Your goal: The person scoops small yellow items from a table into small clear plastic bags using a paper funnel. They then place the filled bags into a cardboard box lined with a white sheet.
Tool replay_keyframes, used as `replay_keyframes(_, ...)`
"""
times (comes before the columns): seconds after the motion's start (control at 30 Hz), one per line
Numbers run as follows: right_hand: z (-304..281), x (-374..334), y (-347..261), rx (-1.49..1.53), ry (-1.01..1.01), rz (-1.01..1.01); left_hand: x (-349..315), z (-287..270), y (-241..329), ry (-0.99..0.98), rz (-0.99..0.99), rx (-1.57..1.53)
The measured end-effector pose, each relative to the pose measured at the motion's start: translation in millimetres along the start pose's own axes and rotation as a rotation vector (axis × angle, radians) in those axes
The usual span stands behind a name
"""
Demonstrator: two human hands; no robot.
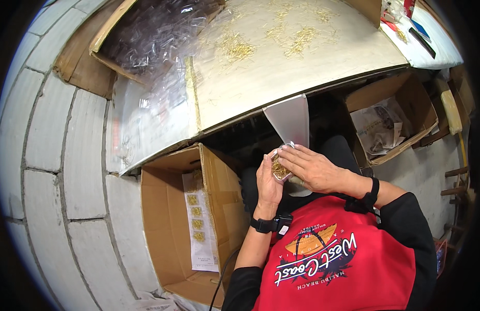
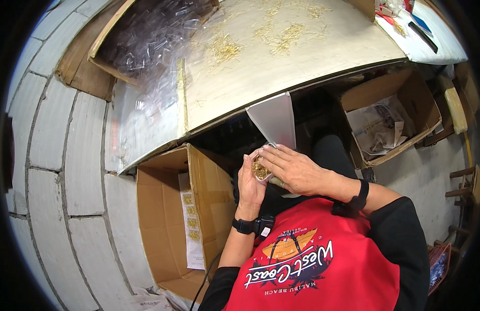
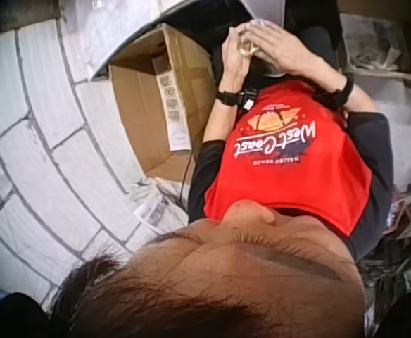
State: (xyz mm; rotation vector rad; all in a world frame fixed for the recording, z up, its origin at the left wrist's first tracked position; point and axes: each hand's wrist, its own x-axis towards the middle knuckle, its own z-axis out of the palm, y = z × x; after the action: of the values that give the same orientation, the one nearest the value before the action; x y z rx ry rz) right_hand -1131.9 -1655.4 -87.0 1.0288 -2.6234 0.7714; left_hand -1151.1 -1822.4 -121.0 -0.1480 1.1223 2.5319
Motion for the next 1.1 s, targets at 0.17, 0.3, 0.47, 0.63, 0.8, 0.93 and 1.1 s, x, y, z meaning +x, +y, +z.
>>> replay_keyframes(0.17, -9.6, 4.1, 0.5, 0.300, 0.081, 0.101, -2.4, -5.8, -3.1, 0.013, 0.029, 0.081)
replay_keyframes(0.3, -20.9, 4.3, 7.7, 0.461, 0.300, 0.256, -3.4, -2.2, 8.4, 0.012, 0.006, 0.091)
replay_keyframes(0.47, -3.4, -3.1, 1.9, 0.241, 0.095, 0.176, -3.0, -0.8, 4.0, 0.028, -0.004, 0.028)
replay_keyframes(0.63, -7.1, -1.0, 6.0, 0.288, 0.132, 0.224, -2.0, -4.8, 0.5, 0.121, -0.015, 0.070)
replay_keyframes(0.8, -10.2, -6.6, 12.0, 0.264, 0.063, 0.199, -1.8, -8.8, -2.1, 0.204, -0.021, 0.122)
replay_keyframes(0.93, -2.0, -10.3, 7.8, 0.130, -0.047, 0.181, -1.1, -11.0, -4.9, 0.226, -0.044, 0.085)
replay_keyframes(1.1, -13.8, -3.1, 6.0, 0.048, -0.037, 0.064, -0.5, -6.6, -0.6, 0.094, -0.069, 0.031)
